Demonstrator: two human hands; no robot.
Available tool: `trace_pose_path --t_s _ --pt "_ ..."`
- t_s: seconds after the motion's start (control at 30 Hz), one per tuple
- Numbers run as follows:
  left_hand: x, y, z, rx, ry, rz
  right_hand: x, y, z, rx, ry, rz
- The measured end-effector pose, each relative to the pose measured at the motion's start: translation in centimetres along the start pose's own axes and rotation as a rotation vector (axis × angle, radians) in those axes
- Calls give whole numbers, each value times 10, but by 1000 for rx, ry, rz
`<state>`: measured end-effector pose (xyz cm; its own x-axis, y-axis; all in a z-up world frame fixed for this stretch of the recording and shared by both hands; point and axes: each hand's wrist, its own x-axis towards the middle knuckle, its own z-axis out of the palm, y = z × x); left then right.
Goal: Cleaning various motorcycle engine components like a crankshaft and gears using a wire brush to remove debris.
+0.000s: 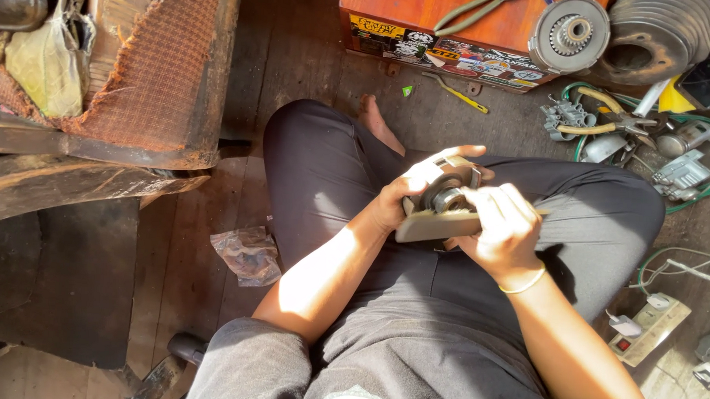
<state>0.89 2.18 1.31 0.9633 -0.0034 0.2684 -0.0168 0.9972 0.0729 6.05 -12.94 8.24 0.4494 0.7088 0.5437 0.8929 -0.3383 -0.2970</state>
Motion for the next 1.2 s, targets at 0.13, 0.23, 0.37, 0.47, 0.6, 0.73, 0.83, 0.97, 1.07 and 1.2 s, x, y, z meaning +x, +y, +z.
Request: trace_pose_path --t_s 0.13,0.23,0.37,0.47,0.6,0.73,0.83,0.97,1.07,1.2 --pt "2 3 9 36 -16 -2 -2 -7 1 129 23 110" --pt "3 1 6 57 -12 -2 -10 1 5 54 59 67" --pt "9 -3 -11 119 -54 28 -4 3 2 -17 -26 16" --pt "5 -5 -14 153 -48 33 17 -7 -10 -64 -65 -130" --pt "2 4 -5 299 -18 44 22 -13 -12 -3 -28 -95" --pt "4 -2 -7 359 53 155 -12 4 -2 205 -13 289" --pt "-3 -6 -18 403 57 177 -22 3 -3 321 -48 493" --pt "-2 -10 -17 407 87 191 -27 4 10 654 -67 791" --pt "-5 -9 -11 452 147 184 -22 -3 15 695 -41 827" --pt "-11 -2 -19 676 224 104 -53 23 35 717 -60 894"
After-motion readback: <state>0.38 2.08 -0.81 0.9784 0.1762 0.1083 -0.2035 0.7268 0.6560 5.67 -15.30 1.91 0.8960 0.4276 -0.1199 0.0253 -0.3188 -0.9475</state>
